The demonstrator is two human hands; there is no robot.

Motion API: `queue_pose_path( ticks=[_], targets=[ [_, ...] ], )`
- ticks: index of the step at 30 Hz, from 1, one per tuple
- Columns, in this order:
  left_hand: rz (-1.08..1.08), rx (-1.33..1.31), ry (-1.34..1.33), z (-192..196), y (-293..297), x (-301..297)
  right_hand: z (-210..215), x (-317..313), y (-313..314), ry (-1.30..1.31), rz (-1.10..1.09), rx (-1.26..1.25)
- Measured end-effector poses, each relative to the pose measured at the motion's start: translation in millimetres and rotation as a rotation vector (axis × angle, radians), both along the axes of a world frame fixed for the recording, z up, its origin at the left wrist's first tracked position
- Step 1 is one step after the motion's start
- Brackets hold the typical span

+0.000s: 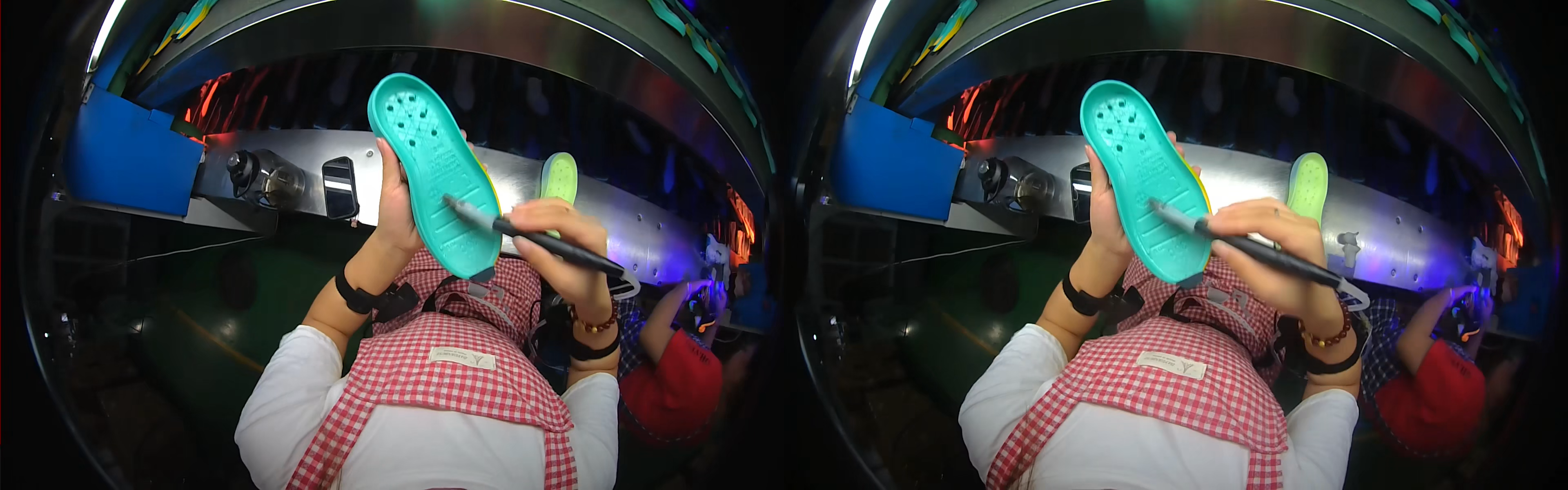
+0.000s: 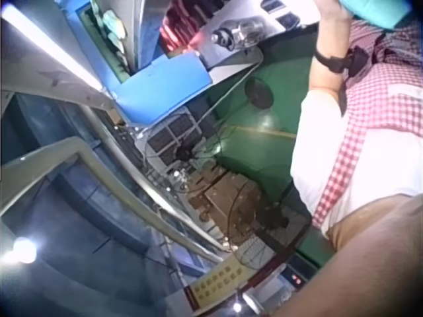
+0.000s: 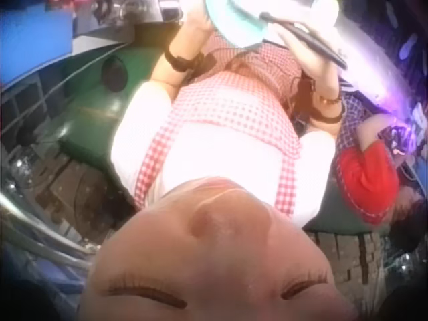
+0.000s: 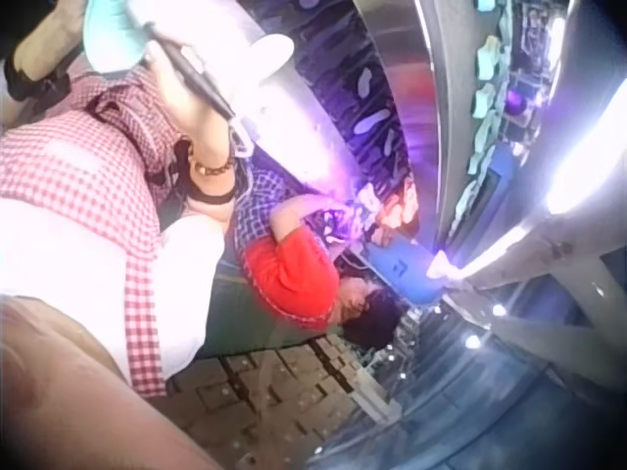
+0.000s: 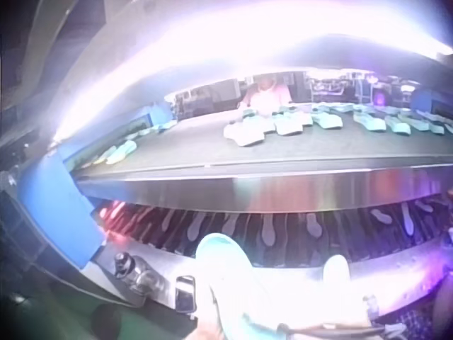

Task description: Applying a liquid substance, likely paint or adhesive, to shoe soles on a manufacturing line.

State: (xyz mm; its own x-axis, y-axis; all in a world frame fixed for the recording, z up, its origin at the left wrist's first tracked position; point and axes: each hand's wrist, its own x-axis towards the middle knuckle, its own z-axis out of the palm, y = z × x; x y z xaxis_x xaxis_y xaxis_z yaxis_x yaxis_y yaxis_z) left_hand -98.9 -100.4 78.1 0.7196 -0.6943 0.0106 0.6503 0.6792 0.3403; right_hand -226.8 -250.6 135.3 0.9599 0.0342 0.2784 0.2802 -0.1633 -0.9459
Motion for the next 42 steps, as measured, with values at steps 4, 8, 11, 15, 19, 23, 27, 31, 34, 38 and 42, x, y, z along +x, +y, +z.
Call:
queue_pose_path(
  ticks=[4, 8, 11, 15, 19, 23, 27, 31, 34, 38, 42],
  targets=[
    [-0.043, -0.007, -0.149, -0.2, 8.7, 8.8, -10.0, -3.3, -1.2, -0.088, 0.174, -0.116],
    [0.073, 0.103, -0.186, 22.3, 6.3, 5.7, -25.4, 1.7, -17.8, -0.009, 0.057, 0.238],
    [0.054, 0.176, -0.158, 30.5, 0.6, -0.2, -28.2, 7.2, -1.4, 0.185, 0.007, 0.791],
    [0.008, -0.011, -0.026, 24.4, -2.4, -22.7, -28.4, 2.3, 11.9, 0.123, -0.104, 0.440],
    [0.061, 0.025, -0.049, 19.8, -0.3, -11.6, -6.7, -1.1, 7.4, 0.170, -0.028, 0.383],
    [0.028, -0.056, -0.068, 23.8, -2.7, -3.8, -3.6, 11.0, 5.8, -0.091, 0.123, 0.055],
    [0.025, -0.011, -0.089, 30.5, 1.4, -3.0, 3.4, 22.0, -9.9, -0.142, -0.002, 0.021],
    [0.074, 0.134, -0.161, 24.1, 1.0, 5.7, 15.2, 19.3, -9.8, -0.104, 0.136, -0.025],
    [-0.044, 0.076, -0.120, 33.9, 3.2, 10.3, 10.5, 15.8, -3.8, -0.157, 0.142, -0.155],
    [-0.400, 0.048, 0.039, 32.4, 11.9, 16.6, 20.2, 7.1, -3.1, -0.146, 0.270, -0.132],
    [-0.598, 0.239, -0.055, 39.1, 11.2, 14.0, 16.6, 15.9, -19.3, -0.067, 0.279, -0.212]
  ],
)
